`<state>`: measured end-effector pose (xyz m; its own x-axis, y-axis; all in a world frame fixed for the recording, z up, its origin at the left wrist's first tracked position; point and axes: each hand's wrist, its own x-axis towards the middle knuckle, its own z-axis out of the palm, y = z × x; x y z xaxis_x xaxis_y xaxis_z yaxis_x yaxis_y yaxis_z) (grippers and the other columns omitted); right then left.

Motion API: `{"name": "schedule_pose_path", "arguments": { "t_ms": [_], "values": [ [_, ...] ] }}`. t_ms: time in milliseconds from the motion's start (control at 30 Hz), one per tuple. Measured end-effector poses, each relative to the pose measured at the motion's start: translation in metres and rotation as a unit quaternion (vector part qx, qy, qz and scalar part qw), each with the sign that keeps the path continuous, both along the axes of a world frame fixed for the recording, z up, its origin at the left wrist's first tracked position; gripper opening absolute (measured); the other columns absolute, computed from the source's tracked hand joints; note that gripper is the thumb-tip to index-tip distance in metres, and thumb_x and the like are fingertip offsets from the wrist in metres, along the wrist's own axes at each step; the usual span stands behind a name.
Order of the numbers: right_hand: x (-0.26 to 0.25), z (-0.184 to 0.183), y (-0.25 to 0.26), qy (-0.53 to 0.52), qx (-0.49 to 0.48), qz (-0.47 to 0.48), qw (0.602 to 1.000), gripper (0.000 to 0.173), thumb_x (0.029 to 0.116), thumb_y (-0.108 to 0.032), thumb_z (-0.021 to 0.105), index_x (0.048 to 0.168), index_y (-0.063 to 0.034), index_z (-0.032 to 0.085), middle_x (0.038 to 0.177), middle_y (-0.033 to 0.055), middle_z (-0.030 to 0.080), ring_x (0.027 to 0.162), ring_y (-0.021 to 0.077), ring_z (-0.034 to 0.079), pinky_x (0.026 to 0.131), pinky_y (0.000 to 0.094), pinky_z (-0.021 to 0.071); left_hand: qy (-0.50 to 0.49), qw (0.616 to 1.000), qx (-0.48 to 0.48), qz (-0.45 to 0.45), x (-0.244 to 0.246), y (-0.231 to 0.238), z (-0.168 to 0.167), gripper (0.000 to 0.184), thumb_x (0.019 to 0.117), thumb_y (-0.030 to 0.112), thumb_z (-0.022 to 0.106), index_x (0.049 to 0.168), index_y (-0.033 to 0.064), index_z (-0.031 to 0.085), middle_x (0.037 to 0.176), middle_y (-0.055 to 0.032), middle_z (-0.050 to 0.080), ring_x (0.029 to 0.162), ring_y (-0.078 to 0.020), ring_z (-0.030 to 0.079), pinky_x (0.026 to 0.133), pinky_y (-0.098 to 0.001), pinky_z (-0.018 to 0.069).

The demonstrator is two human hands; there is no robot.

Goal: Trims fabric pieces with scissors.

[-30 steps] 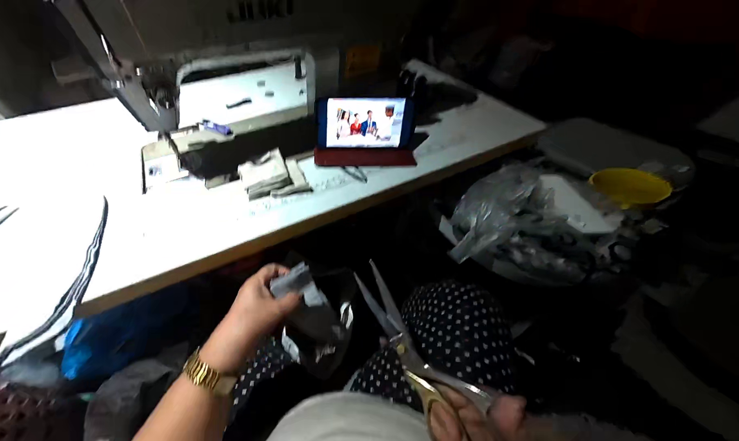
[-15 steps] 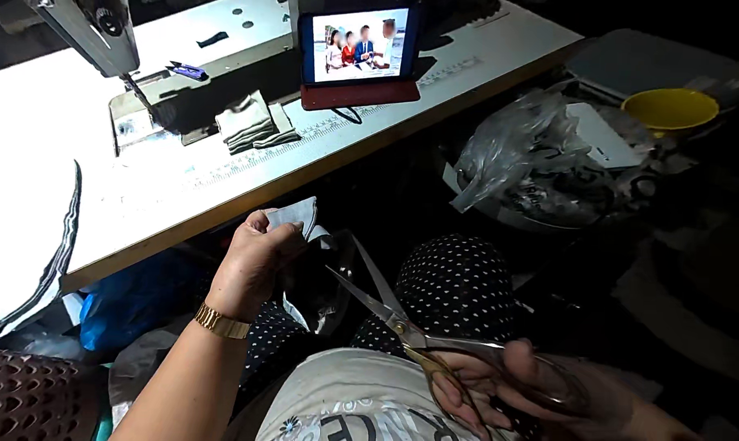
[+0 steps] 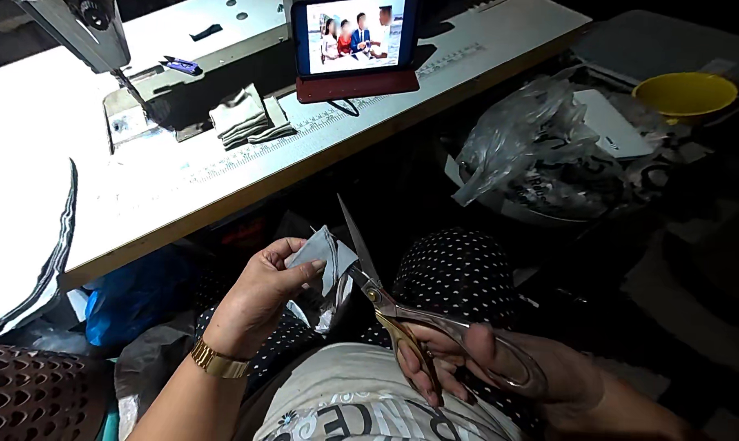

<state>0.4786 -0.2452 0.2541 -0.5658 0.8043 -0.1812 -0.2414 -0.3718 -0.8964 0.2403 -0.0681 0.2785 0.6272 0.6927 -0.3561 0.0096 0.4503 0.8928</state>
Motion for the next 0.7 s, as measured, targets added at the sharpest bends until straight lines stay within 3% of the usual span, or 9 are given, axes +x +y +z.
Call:
{"name": "schedule_pose_path", "arguments": {
  "t_ms": [100,233,367,533,600,700],
  "values": [
    [-0.001,0.014,-0.001,-0.07,0.003,0.0,0.998,0.075,0.0836,-0.085,0.049,0.108,-0.0149,0.058,0.091,-0.0026,0.062,0.079,0.0057,0.064,0.064,0.0187,0.0531,-0.019,0.999,-0.005,-0.032,-0.008,0.002,-0.003,0.016,0.0926,-0.003,0.067,0.107,0.0024,0.069,0.091,-0.0116,0.071,0.075,-0.0117,0.069,0.074,-0.0261,0.0599],
    [-0.005,0.029,0.002,-0.185,0.034,0.021,0.982,0.083,0.0785,-0.091,0.048,0.109,-0.0138,0.057,0.089,-0.0036,0.06,0.075,0.0033,0.061,0.062,0.0195,0.0514,-0.062,0.997,-0.02,-0.048,-0.011,-0.001,-0.008,0.018,0.0913,-0.004,0.068,0.106,0.0054,0.069,0.092,-0.0114,0.071,0.077,-0.0122,0.07,0.075,-0.027,0.0604],
    [-0.006,0.032,0.001,-0.242,0.072,0.027,0.967,0.082,0.0821,-0.089,0.046,0.108,-0.0113,0.057,0.087,-0.0029,0.06,0.074,0.0034,0.06,0.061,0.0207,0.0508,-0.121,0.991,-0.06,-0.01,-0.009,-0.007,-0.019,0.02,0.0927,-0.005,0.066,0.109,0.0073,0.067,0.1,-0.0123,0.071,0.085,-0.016,0.071,0.08,-0.032,0.0614],
    [-0.007,0.035,0.0,-0.249,0.078,0.036,0.965,0.077,0.0848,-0.086,0.047,0.106,-0.0121,0.057,0.079,-0.0046,0.058,0.064,0.001,0.054,0.053,0.0187,0.0453,-0.133,0.991,-0.013,-0.027,-0.013,-0.009,-0.027,0.02,0.0884,-0.001,0.072,0.105,0.0096,0.069,0.096,-0.0096,0.071,0.081,-0.0111,0.069,0.075,-0.0261,0.0598],
    [-0.006,0.037,0.001,-0.243,0.073,0.04,0.967,0.077,0.0847,-0.085,0.048,0.105,-0.0117,0.057,0.079,-0.0047,0.058,0.063,0.0005,0.054,0.053,0.0181,0.0449,-0.121,0.992,0.032,-0.027,-0.014,-0.007,-0.025,0.027,0.0868,0.001,0.075,0.11,0.0114,0.068,0.107,-0.0083,0.07,0.089,-0.0119,0.069,0.078,-0.027,0.0601],
    [-0.004,0.038,0.003,-0.236,0.078,0.045,0.968,0.079,0.0821,-0.088,0.047,0.102,-0.0121,0.058,0.078,-0.0055,0.058,0.065,-0.0004,0.054,0.054,0.0169,0.0444,-0.085,0.989,0.102,-0.065,-0.016,-0.001,-0.019,0.055,0.0855,0.007,0.074,0.135,0.0182,0.053,0.145,-0.003,0.054,0.114,-0.0129,0.063,0.089,-0.0277,0.0566]
  ]
}}
